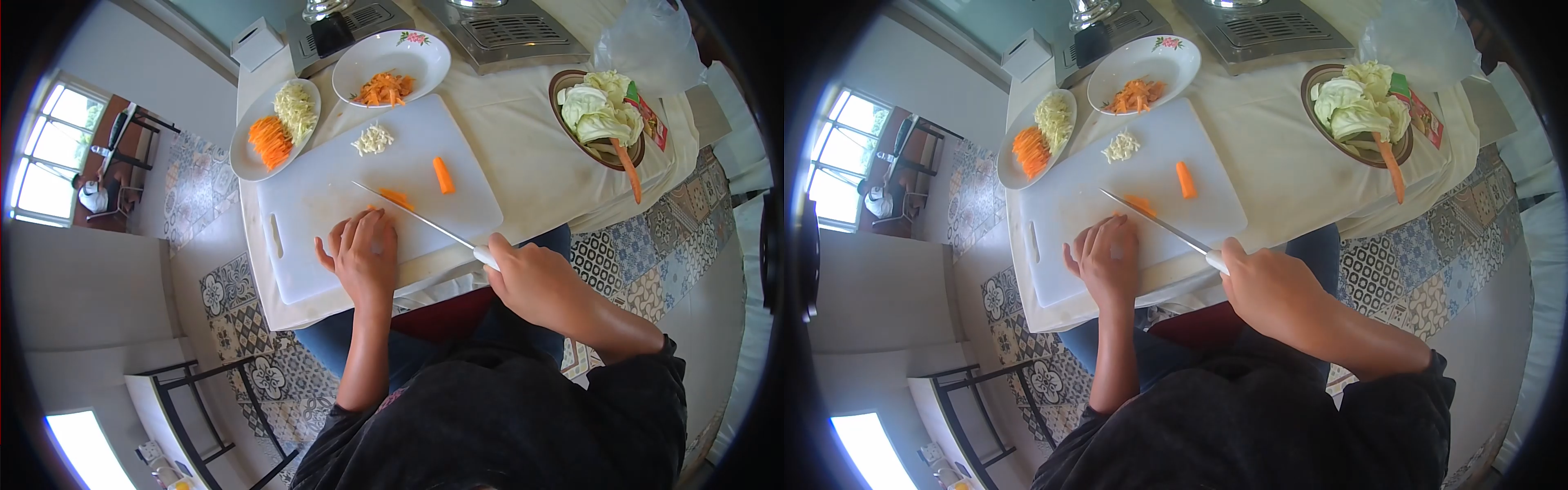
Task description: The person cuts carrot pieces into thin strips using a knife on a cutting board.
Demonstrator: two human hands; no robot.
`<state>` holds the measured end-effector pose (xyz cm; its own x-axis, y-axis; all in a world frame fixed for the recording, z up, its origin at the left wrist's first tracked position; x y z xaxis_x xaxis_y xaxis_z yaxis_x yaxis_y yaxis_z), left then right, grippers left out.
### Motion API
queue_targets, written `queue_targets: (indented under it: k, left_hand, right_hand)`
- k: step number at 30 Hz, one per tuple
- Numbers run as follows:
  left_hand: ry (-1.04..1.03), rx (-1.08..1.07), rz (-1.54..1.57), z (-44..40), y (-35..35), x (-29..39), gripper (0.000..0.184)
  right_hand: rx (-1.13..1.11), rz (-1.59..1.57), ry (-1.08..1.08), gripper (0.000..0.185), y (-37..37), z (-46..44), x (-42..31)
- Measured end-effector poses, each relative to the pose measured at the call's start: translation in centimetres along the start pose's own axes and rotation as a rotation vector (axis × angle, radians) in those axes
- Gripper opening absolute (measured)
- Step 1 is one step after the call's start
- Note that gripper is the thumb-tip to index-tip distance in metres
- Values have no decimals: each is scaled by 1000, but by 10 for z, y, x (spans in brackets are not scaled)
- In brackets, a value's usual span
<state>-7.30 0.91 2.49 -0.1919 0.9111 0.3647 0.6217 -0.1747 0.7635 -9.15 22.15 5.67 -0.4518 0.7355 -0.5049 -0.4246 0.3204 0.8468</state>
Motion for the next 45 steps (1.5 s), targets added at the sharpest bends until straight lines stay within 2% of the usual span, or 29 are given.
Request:
queue_targets:
  k: [12,15,21,26,45]
  left_hand:
    - [-10,29,68,4,2,-3,7]
    - [-51,27,50,4,4,2,11]
    - [47,15,71,2,1,-7,19]
    - [31,34,51,2,0,-7,18]
    - [31,-11,30,1,-1,-6,13]
  right_hand:
    - [59,-94,38,22,-4,-1,-5]
    - [56,-116,33,22,-9,-3,-8]
    - [54,-107,33,22,-15,-6,-11]
    - [78,-92,68,21,-16,-9,-14]
    - [-80,-53,-6,20,-25,-23,-8]
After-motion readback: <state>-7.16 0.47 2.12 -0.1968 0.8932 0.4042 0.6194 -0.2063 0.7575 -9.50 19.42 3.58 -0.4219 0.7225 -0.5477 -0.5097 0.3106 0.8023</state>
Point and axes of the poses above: each hand's wrist, its own z-axis away from the middle knuckle, its own y-axis out of the back of the hand, x = y × z, the point moved 8 cm from there along -z, towards the middle knuckle, and after that the axes turned 1 degree about x, right-handed, at the moved point
